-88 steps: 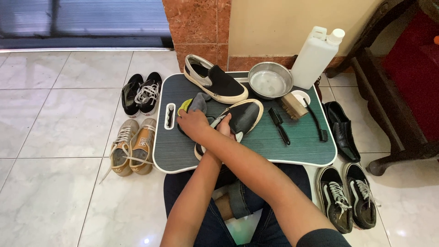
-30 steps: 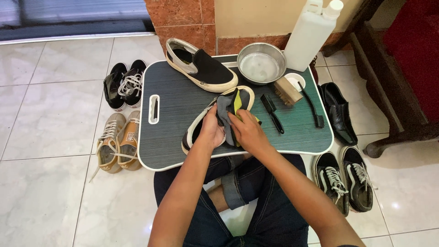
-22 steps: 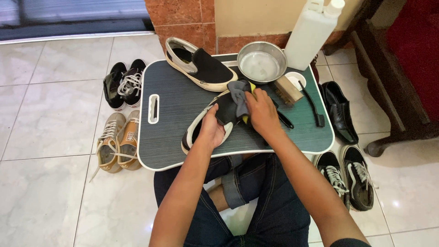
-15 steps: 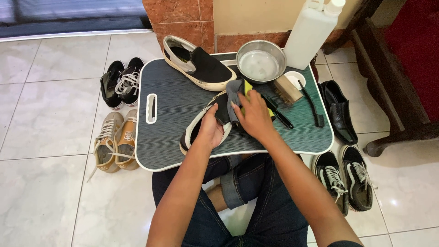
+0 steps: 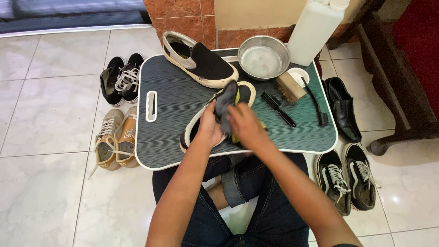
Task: Cleaning the upper and sole of a shoe using a brush, cloth, and cleaning solution.
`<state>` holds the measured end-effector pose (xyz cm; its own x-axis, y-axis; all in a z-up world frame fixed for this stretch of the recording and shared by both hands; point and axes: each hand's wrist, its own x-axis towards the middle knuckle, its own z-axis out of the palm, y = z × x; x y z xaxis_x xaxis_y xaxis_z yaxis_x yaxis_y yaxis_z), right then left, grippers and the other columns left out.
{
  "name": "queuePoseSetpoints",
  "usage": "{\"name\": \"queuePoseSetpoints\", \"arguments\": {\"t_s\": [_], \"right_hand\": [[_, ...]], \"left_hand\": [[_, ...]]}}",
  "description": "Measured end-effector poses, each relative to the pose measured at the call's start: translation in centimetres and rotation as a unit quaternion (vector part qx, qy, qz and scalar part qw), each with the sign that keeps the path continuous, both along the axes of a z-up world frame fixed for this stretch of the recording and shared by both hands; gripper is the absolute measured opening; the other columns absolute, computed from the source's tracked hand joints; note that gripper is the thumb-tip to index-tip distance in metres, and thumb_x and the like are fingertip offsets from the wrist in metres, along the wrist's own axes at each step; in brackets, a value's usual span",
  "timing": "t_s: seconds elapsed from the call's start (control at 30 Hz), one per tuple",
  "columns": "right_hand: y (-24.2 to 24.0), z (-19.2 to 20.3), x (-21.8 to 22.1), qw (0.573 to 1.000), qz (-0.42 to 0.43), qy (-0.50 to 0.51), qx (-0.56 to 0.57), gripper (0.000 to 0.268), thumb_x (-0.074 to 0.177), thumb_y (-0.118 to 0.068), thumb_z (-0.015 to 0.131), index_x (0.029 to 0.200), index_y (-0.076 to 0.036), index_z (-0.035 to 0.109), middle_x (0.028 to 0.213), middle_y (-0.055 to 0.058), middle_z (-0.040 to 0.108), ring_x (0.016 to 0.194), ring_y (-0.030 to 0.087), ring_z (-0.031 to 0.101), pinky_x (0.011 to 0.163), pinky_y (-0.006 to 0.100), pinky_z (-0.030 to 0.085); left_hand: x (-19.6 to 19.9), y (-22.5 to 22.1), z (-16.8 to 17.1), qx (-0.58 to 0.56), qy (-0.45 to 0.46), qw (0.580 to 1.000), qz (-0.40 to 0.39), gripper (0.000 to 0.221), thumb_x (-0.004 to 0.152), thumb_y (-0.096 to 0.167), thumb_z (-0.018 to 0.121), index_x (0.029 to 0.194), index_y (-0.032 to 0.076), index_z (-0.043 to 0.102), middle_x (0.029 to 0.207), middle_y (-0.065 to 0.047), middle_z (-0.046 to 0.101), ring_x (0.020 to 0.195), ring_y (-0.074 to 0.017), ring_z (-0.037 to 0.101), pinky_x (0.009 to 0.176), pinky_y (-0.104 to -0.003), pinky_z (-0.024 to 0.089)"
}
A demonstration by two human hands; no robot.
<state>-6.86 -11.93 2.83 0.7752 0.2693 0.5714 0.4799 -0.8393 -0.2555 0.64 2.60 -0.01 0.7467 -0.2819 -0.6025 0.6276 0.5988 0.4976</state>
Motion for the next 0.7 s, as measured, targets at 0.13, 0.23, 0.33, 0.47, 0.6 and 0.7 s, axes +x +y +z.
{"name": "queuePoseSetpoints", "arguments": {"t_s": [0.13,0.23,0.33,0.47,0.6,0.7], "right_hand": [[-3.7,1.3,4.1,0.997,-0.021,0.012,-0.072,0.027,0.11,-0.01,0.051,0.128,-0.005,0.07,0.108,0.014,0.06,0.095,0.034,0.062,0.079,0.044,0.05],[-4.7,2.0,5.8,0.983,-0.071,-0.042,-0.165,0.021,0.106,-0.009,0.057,0.12,-0.008,0.073,0.1,0.011,0.057,0.088,0.032,0.059,0.068,0.044,0.044],[-4.6,2.7,6.3,0.975,-0.095,-0.081,-0.186,0.017,0.107,-0.01,0.058,0.12,-0.007,0.069,0.1,0.01,0.053,0.087,0.031,0.057,0.067,0.041,0.042],[-4.1,1.4,4.3,0.974,-0.145,-0.059,-0.162,0.018,0.11,-0.008,0.058,0.124,-0.001,0.066,0.101,0.011,0.052,0.086,0.03,0.057,0.067,0.039,0.044],[-3.2,1.0,2.1,0.983,-0.148,-0.003,-0.11,0.021,0.108,-0.003,0.054,0.126,0.001,0.062,0.102,0.012,0.05,0.089,0.032,0.058,0.072,0.04,0.049],[-2.4,0.2,-0.2,0.99,-0.111,0.078,-0.031,0.029,0.101,-0.001,0.056,0.129,0.002,0.061,0.106,0.017,0.053,0.094,0.042,0.061,0.081,0.051,0.052]], "left_hand": [[-0.9,-0.1,1.6,0.0,0.001,1.0,0.004,0.039,0.103,0.037,0.067,0.126,0.006,0.071,0.124,-0.012,0.078,0.111,-0.0232,0.075,0.096,-0.041,0.062],[-1.1,-0.1,1.6,-0.003,-0.006,1.0,0.0,0.039,0.102,0.04,0.068,0.127,0.01,0.068,0.131,-0.012,0.076,0.116,-0.023,0.075,0.099,-0.041,0.062],[-1.1,-0.2,2.6,-0.015,-0.003,1.0,0.018,0.043,0.103,0.039,0.068,0.133,0.007,0.067,0.136,-0.013,0.074,0.119,-0.0235,0.074,0.102,-0.041,0.061],[-1.2,-0.2,1.7,-0.015,0.001,1.0,0.004,0.046,0.103,0.041,0.068,0.134,0.007,0.067,0.136,-0.014,0.074,0.121,-0.024,0.073,0.103,-0.04,0.061],[-1.2,-0.3,1.4,-0.02,-0.007,1.0,0.012,0.047,0.103,0.04,0.068,0.135,0.006,0.068,0.139,-0.015,0.072,0.124,-0.024,0.072,0.107,-0.041,0.059],[-1.1,-0.3,1.2,-0.017,-0.002,1.0,0.015,0.047,0.102,0.04,0.069,0.134,0.005,0.068,0.136,-0.017,0.073,0.121,-0.0254,0.074,0.106,-0.042,0.059]]}}
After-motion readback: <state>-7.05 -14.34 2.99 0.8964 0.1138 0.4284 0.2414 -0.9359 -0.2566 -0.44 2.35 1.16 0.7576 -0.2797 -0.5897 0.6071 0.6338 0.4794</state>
